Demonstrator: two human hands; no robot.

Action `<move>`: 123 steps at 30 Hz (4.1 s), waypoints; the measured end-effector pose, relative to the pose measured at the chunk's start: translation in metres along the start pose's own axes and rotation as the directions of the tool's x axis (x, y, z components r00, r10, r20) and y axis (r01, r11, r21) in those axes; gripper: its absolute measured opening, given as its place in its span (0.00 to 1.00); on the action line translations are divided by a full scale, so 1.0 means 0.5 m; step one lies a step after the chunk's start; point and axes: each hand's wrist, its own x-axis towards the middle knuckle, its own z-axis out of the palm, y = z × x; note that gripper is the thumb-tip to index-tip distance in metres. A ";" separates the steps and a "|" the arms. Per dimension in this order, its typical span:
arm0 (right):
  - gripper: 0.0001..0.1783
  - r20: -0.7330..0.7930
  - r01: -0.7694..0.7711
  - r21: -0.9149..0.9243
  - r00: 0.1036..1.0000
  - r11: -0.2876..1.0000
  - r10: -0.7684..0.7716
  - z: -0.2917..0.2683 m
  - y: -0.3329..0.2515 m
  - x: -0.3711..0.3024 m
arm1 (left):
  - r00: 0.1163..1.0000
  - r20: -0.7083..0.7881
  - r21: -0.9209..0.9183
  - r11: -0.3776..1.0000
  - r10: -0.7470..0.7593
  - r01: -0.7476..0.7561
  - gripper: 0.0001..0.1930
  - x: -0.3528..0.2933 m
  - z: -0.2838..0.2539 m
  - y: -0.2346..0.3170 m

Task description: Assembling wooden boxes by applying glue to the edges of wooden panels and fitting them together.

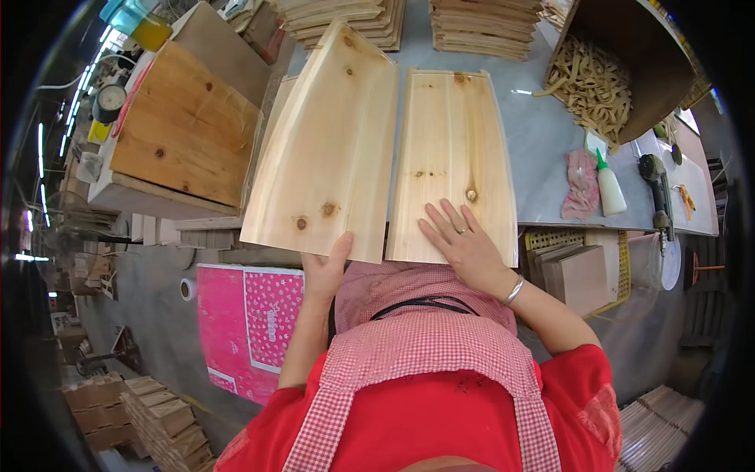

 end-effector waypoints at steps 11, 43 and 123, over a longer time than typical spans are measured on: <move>0.37 -0.033 -0.006 0.086 0.999 0.996 0.009 -0.001 0.006 0.000 | 0.988 0.133 0.287 0.952 0.075 -0.111 0.18 -0.009 0.045 0.007; 0.15 -0.478 -0.870 0.132 0.364 0.475 0.799 -0.026 0.358 -0.232 | 0.996 0.087 0.388 0.920 0.020 -0.052 0.22 -0.012 0.053 -0.005; 0.20 -0.265 -0.387 -0.161 0.903 0.908 0.338 -0.247 0.529 0.457 | 0.979 0.203 0.386 0.916 0.030 -0.108 0.17 -0.002 0.050 -0.015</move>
